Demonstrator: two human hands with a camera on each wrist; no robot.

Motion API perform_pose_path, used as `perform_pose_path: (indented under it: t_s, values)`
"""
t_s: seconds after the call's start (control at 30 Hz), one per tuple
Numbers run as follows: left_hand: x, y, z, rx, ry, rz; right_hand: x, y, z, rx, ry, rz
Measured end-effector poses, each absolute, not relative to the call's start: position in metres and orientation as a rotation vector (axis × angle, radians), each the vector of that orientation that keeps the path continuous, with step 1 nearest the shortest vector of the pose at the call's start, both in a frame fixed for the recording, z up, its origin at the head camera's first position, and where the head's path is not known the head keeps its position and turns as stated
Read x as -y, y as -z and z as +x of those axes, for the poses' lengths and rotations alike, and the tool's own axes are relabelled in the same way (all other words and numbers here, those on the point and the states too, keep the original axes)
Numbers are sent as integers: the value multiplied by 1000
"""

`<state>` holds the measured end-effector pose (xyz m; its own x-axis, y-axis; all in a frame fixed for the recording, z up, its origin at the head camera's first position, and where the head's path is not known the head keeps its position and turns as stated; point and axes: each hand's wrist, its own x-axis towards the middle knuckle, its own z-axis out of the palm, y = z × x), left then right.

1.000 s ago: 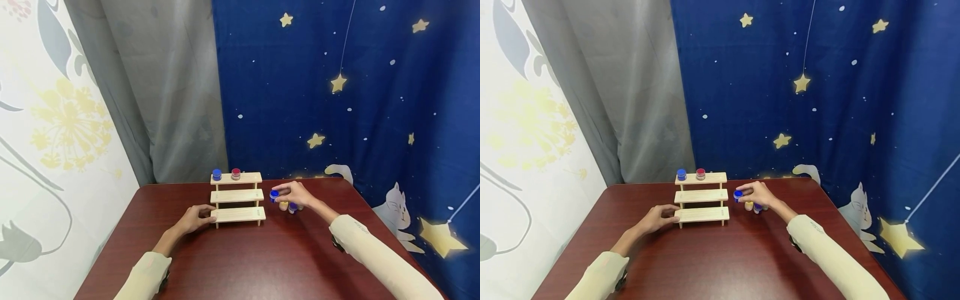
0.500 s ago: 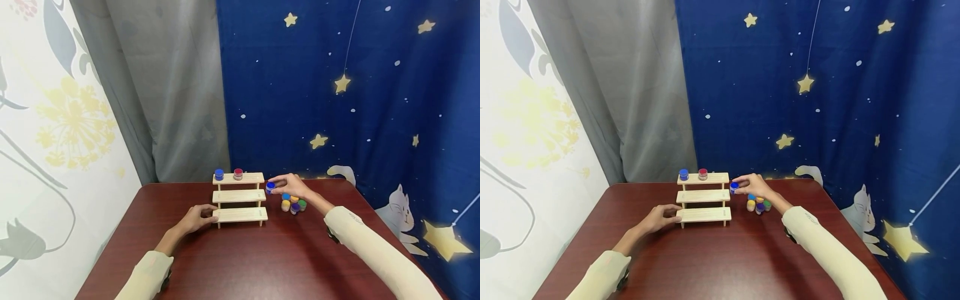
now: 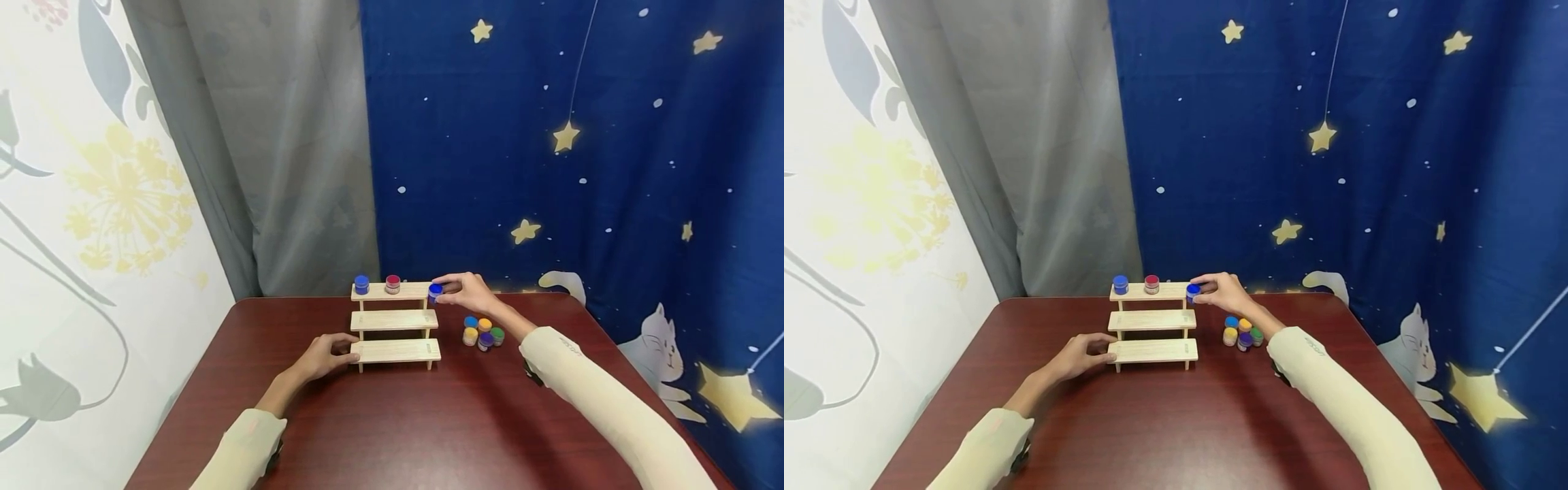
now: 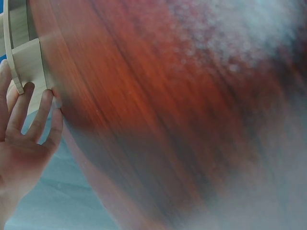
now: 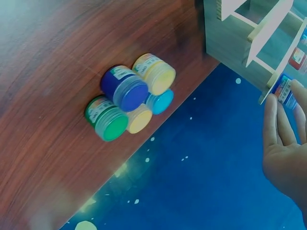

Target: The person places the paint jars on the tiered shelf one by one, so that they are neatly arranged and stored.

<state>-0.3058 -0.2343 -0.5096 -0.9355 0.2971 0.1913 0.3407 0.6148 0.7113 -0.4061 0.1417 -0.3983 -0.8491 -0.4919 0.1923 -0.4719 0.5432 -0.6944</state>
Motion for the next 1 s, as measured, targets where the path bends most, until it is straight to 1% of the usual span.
perform_pose_path:
  t_s: [0.57,1.0]
  values:
    - [233,510,-304,2753,1288,-550,-116,396,-421,-2806,1247,-805]
    - [233,512,-305,2757,1285,-551,-110,404,-431,-2821,1231,-810]
